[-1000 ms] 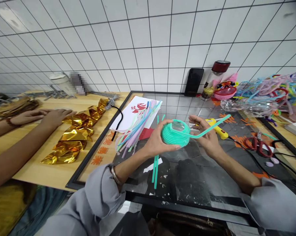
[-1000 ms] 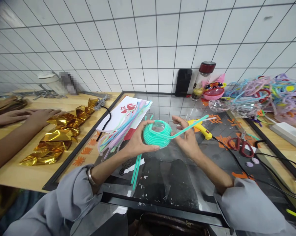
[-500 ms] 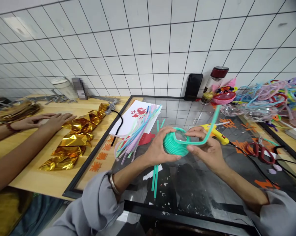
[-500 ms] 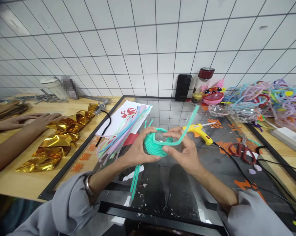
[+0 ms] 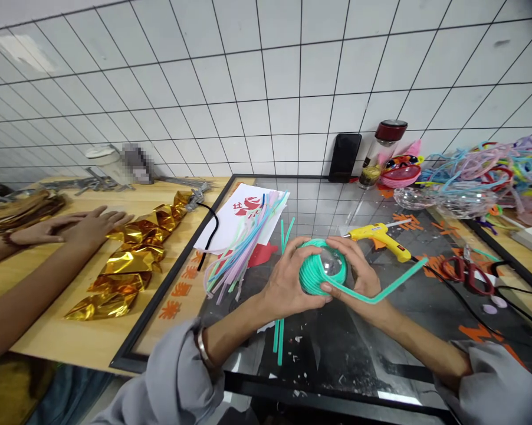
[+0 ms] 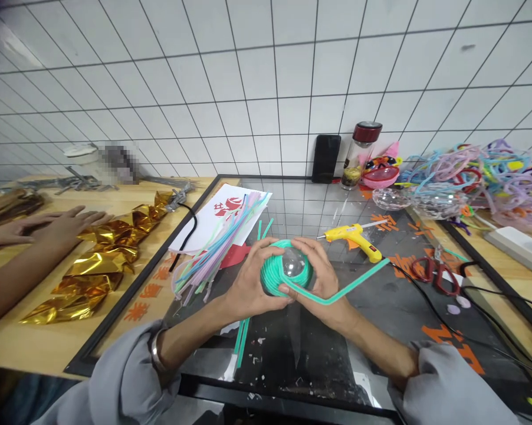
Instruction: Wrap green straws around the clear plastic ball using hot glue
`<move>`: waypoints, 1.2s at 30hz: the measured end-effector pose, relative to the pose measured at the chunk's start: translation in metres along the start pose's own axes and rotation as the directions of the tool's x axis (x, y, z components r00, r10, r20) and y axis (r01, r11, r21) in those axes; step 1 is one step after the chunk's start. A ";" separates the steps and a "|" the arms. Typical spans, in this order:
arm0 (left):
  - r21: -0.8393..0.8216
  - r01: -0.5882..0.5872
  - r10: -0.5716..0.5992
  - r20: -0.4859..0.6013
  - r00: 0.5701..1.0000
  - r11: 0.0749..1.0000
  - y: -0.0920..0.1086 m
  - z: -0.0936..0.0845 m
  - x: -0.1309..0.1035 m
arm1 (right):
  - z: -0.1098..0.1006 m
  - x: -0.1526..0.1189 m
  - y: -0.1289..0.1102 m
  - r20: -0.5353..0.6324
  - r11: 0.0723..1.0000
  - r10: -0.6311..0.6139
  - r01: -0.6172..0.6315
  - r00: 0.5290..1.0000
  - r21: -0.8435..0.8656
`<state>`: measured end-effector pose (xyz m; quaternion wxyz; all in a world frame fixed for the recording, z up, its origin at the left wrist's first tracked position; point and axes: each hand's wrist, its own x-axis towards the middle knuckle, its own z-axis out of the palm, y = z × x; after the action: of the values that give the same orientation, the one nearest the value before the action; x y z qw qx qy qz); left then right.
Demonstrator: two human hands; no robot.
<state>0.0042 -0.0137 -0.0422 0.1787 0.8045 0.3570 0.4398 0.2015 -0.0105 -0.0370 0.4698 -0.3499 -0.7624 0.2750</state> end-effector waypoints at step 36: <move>-0.112 0.075 -0.071 0.044 0.997 0.991 0.000 -0.009 0.003 | -0.007 0.005 0.001 0.175 0.866 0.175 -0.236 0.969 0.440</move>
<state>-0.0022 -0.0116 -0.0362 0.2471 0.7880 0.3571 0.4364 0.2064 -0.0051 -0.0328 0.4565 -0.2900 -0.6633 0.5172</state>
